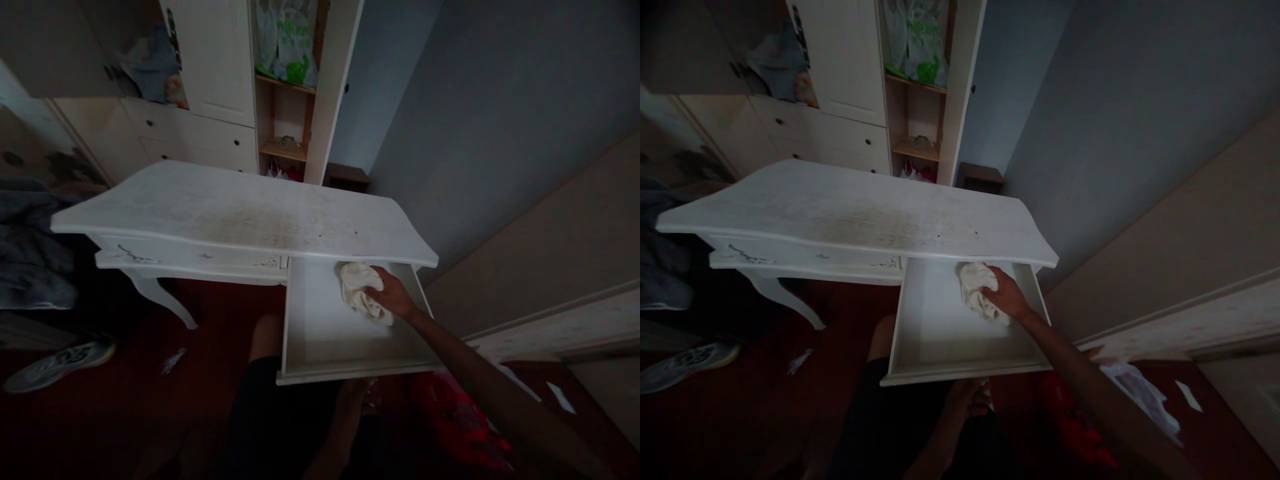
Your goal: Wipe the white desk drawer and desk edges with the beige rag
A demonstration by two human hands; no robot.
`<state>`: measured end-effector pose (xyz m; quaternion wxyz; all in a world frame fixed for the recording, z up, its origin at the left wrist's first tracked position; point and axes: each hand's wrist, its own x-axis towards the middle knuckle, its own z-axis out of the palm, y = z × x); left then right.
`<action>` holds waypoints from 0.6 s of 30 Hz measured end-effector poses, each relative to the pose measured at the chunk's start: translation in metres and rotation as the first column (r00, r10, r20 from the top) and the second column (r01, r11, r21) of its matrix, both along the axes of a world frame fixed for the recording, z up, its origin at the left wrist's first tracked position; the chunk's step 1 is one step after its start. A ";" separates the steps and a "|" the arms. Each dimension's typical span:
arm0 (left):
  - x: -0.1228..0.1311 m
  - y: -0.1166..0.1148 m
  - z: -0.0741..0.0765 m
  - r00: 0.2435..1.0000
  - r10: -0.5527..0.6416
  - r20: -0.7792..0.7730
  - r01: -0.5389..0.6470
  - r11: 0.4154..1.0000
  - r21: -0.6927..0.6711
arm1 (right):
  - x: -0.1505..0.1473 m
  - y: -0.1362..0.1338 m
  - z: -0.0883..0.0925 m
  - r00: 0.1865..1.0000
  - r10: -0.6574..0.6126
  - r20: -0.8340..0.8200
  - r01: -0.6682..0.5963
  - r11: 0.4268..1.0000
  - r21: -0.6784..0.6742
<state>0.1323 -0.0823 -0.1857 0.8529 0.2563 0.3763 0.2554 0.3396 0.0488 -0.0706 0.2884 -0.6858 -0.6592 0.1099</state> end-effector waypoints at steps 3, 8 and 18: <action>0.003 0.000 -0.006 0.999 0.041 0.002 -0.041 0.995 0.086 | 0.001 -0.006 -0.020 0.999 0.039 -0.007 -0.039 0.993 -0.112; 0.002 0.002 -0.014 0.999 -0.030 0.028 0.028 0.996 0.080 | -0.003 -0.008 -0.031 0.986 0.168 -0.005 -0.164 0.957 -0.239; 0.001 0.009 -0.006 0.998 -0.053 0.016 0.052 0.996 0.078 | -0.028 0.020 -0.040 0.975 0.107 0.193 -0.078 0.985 -0.152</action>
